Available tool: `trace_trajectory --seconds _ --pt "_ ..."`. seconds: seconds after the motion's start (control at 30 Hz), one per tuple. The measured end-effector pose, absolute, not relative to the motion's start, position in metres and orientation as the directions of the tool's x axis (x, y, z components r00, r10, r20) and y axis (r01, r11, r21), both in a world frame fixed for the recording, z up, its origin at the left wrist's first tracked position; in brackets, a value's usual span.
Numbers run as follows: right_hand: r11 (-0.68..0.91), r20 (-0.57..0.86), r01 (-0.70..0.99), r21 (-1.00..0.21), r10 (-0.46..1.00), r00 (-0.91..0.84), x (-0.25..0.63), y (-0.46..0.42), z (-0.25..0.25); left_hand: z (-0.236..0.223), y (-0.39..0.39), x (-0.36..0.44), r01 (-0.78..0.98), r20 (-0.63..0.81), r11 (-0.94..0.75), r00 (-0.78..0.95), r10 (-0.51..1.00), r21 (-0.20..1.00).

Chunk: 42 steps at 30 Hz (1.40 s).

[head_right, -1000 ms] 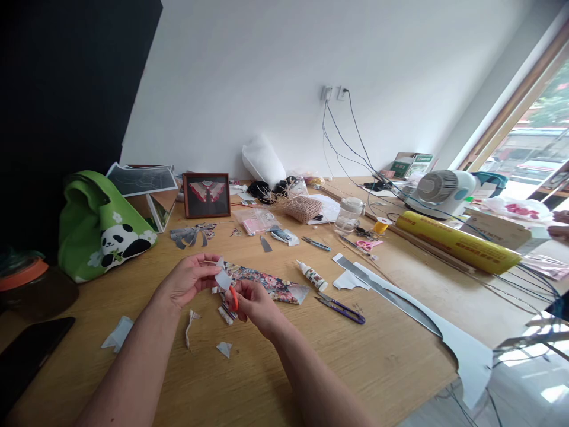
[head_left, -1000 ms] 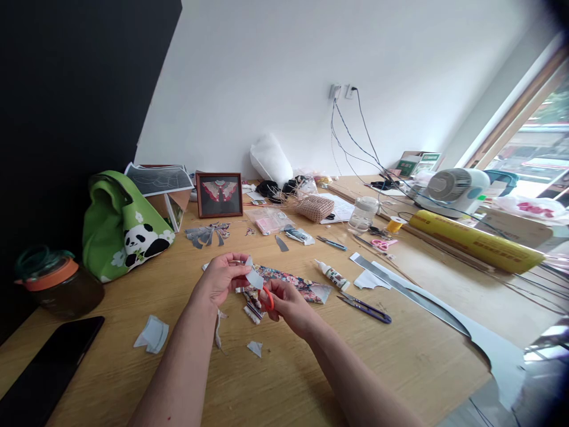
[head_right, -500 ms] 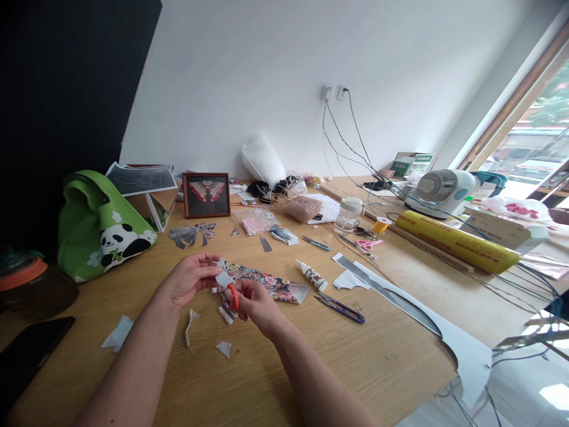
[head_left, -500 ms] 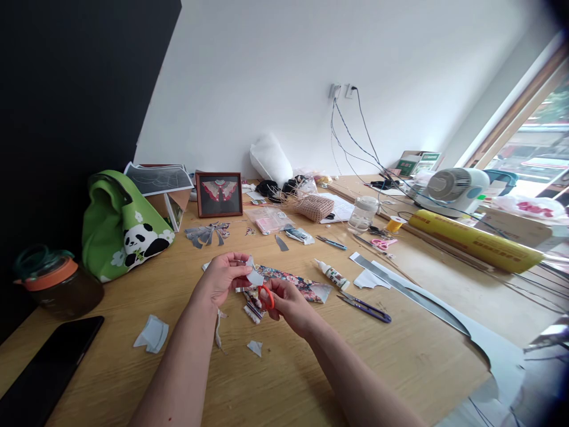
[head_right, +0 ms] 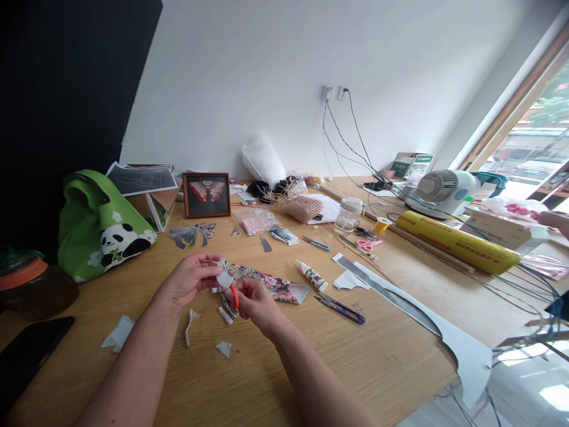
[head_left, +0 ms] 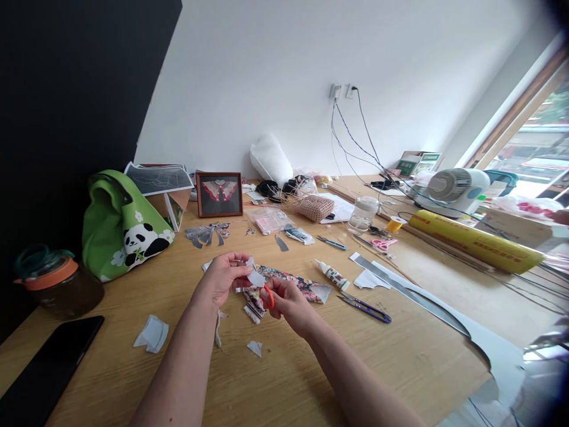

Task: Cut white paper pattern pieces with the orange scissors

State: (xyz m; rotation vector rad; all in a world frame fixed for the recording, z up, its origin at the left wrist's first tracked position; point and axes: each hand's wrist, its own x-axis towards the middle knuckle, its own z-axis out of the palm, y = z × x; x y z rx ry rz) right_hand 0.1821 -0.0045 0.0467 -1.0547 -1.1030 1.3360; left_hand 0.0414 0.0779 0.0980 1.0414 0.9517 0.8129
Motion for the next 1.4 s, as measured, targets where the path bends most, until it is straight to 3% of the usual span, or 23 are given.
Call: trace_trajectory --seconds 1.4 --pt "-0.019 0.023 -0.249 -0.968 0.986 -0.165 0.1857 -0.0067 0.0428 0.0999 0.0779 0.0385 -0.137 -0.26 0.341 0.408 0.875 0.93"
